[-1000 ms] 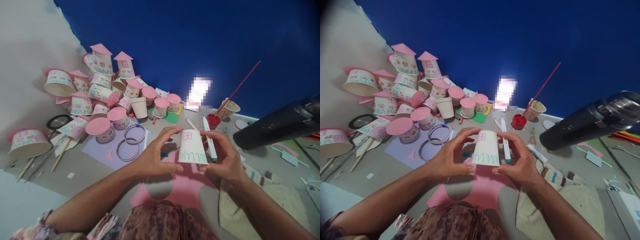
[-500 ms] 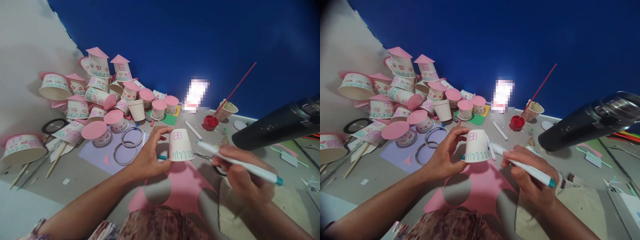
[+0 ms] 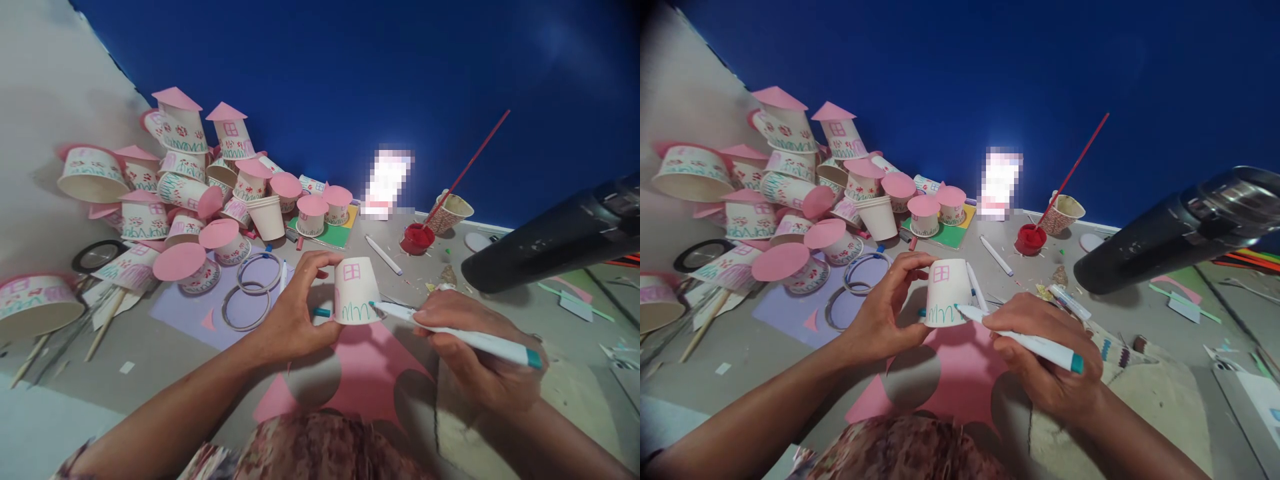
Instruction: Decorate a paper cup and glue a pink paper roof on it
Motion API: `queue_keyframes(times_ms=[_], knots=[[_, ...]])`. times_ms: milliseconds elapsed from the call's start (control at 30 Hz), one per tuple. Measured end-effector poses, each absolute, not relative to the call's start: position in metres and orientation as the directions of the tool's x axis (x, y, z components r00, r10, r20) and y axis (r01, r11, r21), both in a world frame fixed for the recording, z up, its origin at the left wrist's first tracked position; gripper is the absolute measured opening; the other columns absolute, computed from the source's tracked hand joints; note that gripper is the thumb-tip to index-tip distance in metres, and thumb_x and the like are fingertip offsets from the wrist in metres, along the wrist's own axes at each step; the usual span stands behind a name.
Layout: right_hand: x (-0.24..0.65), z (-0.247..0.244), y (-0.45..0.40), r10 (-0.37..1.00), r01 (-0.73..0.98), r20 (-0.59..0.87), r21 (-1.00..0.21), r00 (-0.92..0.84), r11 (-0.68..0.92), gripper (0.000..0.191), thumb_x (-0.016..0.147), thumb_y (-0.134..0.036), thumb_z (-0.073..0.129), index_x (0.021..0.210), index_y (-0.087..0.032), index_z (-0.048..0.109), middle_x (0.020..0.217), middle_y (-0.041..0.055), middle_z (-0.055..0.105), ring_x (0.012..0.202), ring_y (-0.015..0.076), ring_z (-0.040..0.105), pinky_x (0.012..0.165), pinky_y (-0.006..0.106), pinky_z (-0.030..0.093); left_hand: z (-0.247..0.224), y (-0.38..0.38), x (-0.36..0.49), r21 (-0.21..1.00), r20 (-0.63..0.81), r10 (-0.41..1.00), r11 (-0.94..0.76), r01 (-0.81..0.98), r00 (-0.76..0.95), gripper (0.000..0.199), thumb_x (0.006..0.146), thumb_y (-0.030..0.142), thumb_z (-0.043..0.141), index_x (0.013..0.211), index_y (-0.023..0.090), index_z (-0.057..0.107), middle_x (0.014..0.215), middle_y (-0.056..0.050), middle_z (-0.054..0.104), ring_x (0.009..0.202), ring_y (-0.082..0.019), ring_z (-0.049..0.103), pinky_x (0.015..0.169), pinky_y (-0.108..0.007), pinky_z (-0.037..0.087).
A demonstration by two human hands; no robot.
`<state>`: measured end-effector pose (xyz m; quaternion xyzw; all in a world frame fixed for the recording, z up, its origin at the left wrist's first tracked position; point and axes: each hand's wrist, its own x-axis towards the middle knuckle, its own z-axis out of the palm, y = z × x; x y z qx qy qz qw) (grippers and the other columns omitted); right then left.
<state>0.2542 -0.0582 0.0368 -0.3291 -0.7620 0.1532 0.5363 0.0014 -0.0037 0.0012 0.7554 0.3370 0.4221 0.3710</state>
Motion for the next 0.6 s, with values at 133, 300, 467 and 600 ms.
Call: queue_keyframes(times_ms=[133,300,467,600], knots=[[0.257,0.035,-0.059,0.703,0.323,0.677,-0.630,-0.217,0.706,0.026,0.094,-0.012,0.067,0.115,-0.024,0.078,0.087,0.0049,0.080,0.074,0.0224,0.075,0.066,0.037,0.062,0.002,-0.004,0.001,0.845,0.388,0.824,-0.496,0.198,0.412,0.074,0.071,0.010,0.070,0.139,0.030,0.049,0.139,-0.009,0.053,0.129,-0.029,0.054,0.108,-0.047,0.047],[0.263,0.029,-0.063,0.747,0.237,0.647,-0.710,-0.154,0.664,0.022,0.096,-0.016,0.065,0.111,-0.024,0.079,0.078,0.0045,0.076,0.070,0.0220,0.070,0.066,0.039,0.058,0.001,-0.003,0.000,0.845,0.390,0.816,-0.502,0.187,0.427,0.077,0.069,0.008,0.068,0.141,0.029,0.048,0.139,-0.009,0.052,0.129,-0.028,0.053,0.107,-0.046,0.047],[0.266,0.024,-0.066,0.817,0.160,0.560,-0.802,-0.135,0.576,0.022,0.098,-0.018,0.060,0.110,-0.023,0.077,0.070,0.0023,0.068,0.066,0.0200,0.064,0.059,0.036,0.049,0.003,-0.003,0.002,0.819,0.408,0.804,-0.532,0.215,0.433,0.074,0.071,0.009,0.067,0.140,0.027,0.047,0.137,-0.010,0.052,0.127,-0.028,0.053,0.106,-0.047,0.047],[0.265,0.023,-0.066,0.841,0.176,0.525,-0.822,-0.133,0.541,0.019,0.099,-0.019,0.060,0.107,-0.023,0.077,0.071,0.0021,0.068,0.067,0.0202,0.064,0.061,0.036,0.049,0.006,-0.002,0.002,0.728,0.478,0.758,-0.625,0.282,0.444,0.070,0.072,0.010,0.066,0.138,0.024,0.045,0.131,-0.010,0.053,0.125,-0.029,0.052,0.103,-0.047,0.048]])
